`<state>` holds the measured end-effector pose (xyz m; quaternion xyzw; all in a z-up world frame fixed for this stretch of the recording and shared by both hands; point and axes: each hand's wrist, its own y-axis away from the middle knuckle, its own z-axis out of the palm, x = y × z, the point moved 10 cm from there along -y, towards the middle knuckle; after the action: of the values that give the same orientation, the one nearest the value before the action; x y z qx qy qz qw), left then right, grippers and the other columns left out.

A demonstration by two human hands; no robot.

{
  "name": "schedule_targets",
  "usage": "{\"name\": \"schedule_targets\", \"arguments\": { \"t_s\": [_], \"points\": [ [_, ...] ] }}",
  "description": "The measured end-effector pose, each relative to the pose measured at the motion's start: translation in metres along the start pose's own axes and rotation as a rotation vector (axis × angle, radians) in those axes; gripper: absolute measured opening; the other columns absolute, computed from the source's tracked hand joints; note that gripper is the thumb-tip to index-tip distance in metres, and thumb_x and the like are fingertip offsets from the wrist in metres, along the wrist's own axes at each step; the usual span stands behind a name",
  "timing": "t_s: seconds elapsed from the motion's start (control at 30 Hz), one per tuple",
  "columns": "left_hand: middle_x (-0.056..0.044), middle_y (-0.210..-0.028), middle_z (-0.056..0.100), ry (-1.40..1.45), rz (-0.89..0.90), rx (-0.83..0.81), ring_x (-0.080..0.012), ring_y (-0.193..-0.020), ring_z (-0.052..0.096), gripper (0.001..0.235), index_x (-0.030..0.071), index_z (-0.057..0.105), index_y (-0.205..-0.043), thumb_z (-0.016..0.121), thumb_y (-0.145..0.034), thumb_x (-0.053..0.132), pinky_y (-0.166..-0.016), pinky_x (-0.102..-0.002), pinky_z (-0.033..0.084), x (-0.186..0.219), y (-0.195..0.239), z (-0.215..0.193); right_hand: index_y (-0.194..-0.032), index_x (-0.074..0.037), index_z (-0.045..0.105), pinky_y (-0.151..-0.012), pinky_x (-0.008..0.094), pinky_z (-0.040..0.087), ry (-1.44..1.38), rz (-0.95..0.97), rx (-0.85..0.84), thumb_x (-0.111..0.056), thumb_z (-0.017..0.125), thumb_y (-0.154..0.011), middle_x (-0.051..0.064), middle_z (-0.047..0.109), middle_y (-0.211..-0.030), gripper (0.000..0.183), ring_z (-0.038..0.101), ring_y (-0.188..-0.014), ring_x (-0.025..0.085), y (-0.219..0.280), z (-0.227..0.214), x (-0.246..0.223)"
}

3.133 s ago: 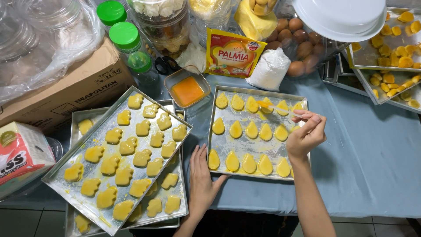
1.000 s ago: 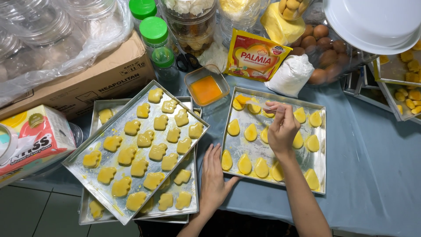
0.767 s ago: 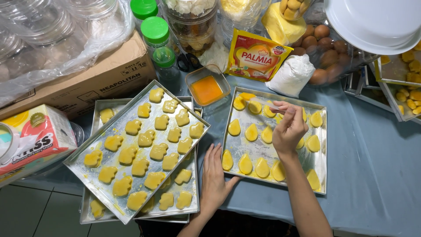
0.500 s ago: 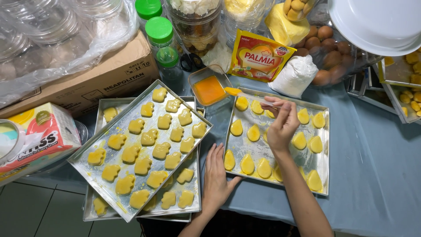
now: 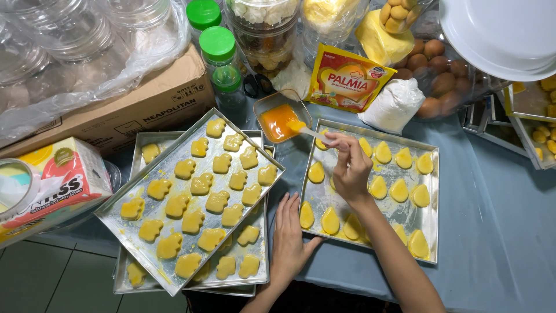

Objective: Applying egg wash to shaped cookie dough on baking trays using a pastry brush.

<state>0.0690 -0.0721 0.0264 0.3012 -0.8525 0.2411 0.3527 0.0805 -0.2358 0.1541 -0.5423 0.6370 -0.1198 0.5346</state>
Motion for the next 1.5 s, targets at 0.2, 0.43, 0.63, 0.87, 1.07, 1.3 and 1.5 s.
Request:
{"name": "schedule_targets", "arguments": {
  "t_s": [0.2,0.43,0.63,0.87,1.07,1.3,1.5],
  "points": [
    [-0.023,-0.156,0.04,0.005,0.004,0.011,-0.0396,-0.152,0.028,0.102,-0.007,0.034,-0.149,0.095,-0.073,0.025,-0.121,-0.048,0.028,-0.003,0.001,0.002,-0.097,0.002,0.062,-0.078,0.033,0.061,0.005,0.052,0.01,-0.017,0.037,-0.113,0.019,0.074,-0.105,0.036,0.076,-0.092,0.029,0.008,-0.012,0.003],
    [-0.024,-0.158,0.038,0.04,0.029,0.026,-0.0401,-0.152,0.027,0.098,-0.008,0.033,-0.15,0.09,-0.08,0.03,-0.122,-0.049,0.028,-0.003,0.003,0.001,-0.104,0.001,0.055,-0.088,0.033,0.067,-0.374,0.489,0.242,-0.012,0.031,-0.116,0.023,0.07,-0.11,0.029,0.074,-0.095,0.029,0.029,-0.05,0.064],
    [-0.023,-0.158,0.038,0.025,0.009,0.001,-0.0394,-0.152,0.026,0.1,-0.008,0.033,-0.15,0.091,-0.079,0.031,-0.122,-0.048,0.027,-0.004,0.002,0.004,-0.099,0.001,0.048,-0.084,0.035,0.063,-0.184,0.424,0.348,-0.018,0.029,-0.117,0.026,0.067,-0.105,0.033,0.072,-0.086,0.031,0.049,-0.103,0.063],
    [-0.023,-0.159,0.037,0.033,0.026,0.024,-0.0394,-0.152,0.026,0.099,-0.008,0.033,-0.15,0.089,-0.081,0.034,-0.123,-0.049,0.028,-0.003,0.003,0.001,-0.095,0.007,0.057,-0.07,0.033,0.058,0.225,0.144,0.165,-0.009,0.035,-0.115,0.023,0.073,-0.1,0.034,0.076,-0.084,0.032,0.052,-0.096,0.038],
    [-0.023,-0.158,0.038,0.034,0.02,0.024,-0.0392,-0.152,0.027,0.1,-0.008,0.033,-0.15,0.09,-0.08,0.034,-0.123,-0.049,0.027,-0.003,0.002,0.001,-0.091,0.007,0.057,-0.067,0.034,0.056,0.282,0.097,0.21,-0.007,0.034,-0.115,0.022,0.074,-0.093,0.036,0.075,-0.077,0.031,0.051,-0.102,0.03],
    [-0.023,-0.158,0.038,0.044,0.026,0.032,-0.0396,-0.152,0.027,0.098,-0.007,0.033,-0.15,0.087,-0.083,0.039,-0.122,-0.05,0.028,-0.002,0.002,0.0,-0.09,0.009,0.054,-0.062,0.033,0.057,0.251,0.105,0.262,-0.006,0.033,-0.115,0.026,0.072,-0.094,0.036,0.072,-0.07,0.032,0.053,-0.109,0.03],
    [-0.023,-0.158,0.039,0.045,0.019,0.033,-0.0393,-0.152,0.027,0.1,-0.007,0.033,-0.151,0.089,-0.08,0.036,-0.123,-0.05,0.028,-0.003,0.002,0.0,-0.09,0.009,0.054,-0.063,0.034,0.059,0.283,0.124,0.284,-0.007,0.034,-0.115,0.025,0.072,-0.092,0.036,0.073,-0.071,0.031,0.053,-0.115,0.033]
  ]
}}
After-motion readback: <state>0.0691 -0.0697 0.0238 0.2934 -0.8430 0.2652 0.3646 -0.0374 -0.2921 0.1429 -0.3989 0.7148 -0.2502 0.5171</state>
